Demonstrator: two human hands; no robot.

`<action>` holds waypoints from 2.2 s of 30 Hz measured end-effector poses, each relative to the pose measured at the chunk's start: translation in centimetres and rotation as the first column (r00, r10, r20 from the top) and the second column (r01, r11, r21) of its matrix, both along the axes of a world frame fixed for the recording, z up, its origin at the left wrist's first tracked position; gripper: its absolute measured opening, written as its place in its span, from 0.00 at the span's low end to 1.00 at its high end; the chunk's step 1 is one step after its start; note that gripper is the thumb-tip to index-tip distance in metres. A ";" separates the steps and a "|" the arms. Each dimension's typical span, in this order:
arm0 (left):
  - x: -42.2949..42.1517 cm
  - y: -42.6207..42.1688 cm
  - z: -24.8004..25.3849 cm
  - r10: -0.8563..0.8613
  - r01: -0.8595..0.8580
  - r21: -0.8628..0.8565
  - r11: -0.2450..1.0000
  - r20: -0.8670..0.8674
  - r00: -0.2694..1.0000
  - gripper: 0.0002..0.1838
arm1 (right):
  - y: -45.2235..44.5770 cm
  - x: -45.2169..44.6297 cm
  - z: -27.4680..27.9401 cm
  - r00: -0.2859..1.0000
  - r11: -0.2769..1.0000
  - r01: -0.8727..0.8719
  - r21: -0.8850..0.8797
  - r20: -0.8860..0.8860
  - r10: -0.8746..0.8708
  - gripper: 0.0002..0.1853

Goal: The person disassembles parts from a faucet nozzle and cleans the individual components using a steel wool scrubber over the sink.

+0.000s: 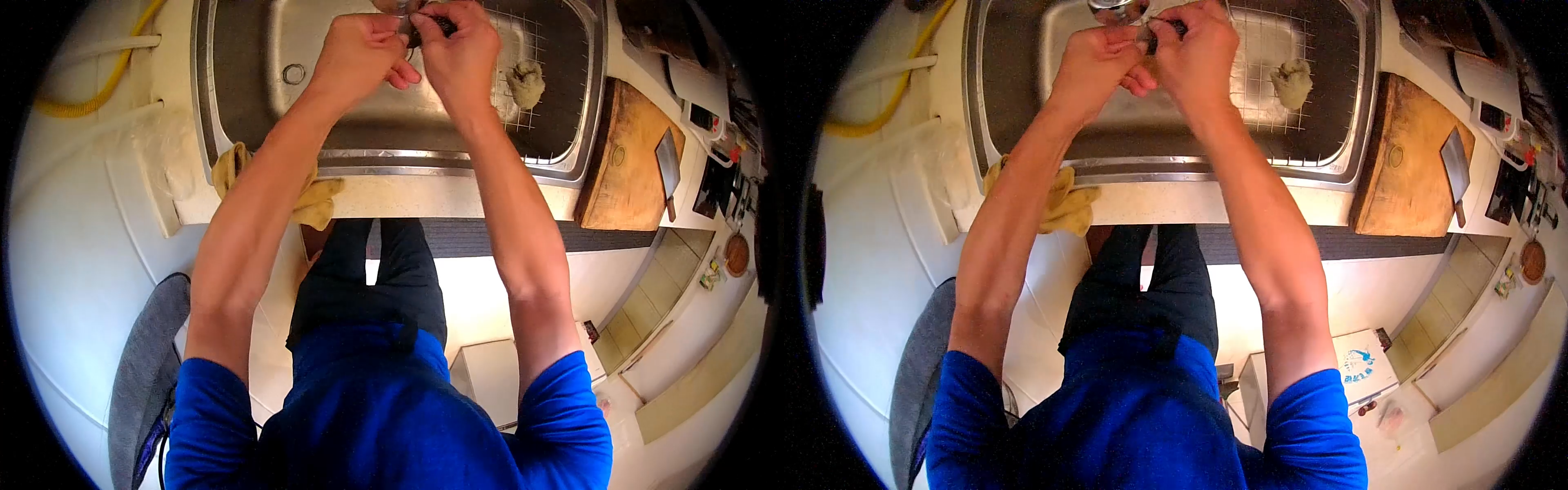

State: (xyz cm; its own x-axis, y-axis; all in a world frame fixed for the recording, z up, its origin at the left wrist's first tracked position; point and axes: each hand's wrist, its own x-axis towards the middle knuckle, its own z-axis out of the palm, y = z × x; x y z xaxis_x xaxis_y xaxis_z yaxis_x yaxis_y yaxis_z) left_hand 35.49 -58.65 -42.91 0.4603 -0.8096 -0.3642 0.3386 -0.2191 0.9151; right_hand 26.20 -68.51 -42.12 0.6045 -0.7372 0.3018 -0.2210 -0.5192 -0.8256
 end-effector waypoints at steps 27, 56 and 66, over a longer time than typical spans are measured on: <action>0.4 0.0 0.5 -0.043 0.042 0.042 0.998 0.021 0.999 0.07 | 0.0 0.2 -0.3 0.988 0.991 -0.011 0.135 0.153 -0.009 0.02; -1.5 2.0 -1.1 0.128 -0.111 0.087 0.990 -0.228 0.965 0.11 | 2.4 -1.8 -2.2 0.941 0.542 0.071 0.838 0.124 -0.316 0.09; 0.7 2.8 -1.9 0.007 -0.007 -0.013 1.000 0.001 1.000 0.09 | -0.1 -1.4 -0.5 0.991 0.839 -0.082 0.538 -0.047 0.127 0.08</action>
State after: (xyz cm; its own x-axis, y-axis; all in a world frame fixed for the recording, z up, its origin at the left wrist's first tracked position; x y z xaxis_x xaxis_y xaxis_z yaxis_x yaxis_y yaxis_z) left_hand 36.22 -55.82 -44.80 0.4661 -0.8111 -0.3533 0.3388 -0.2052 0.9182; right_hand 24.79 -68.60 -42.65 0.6920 -0.7012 -0.1716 -0.2659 -0.0265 -0.9636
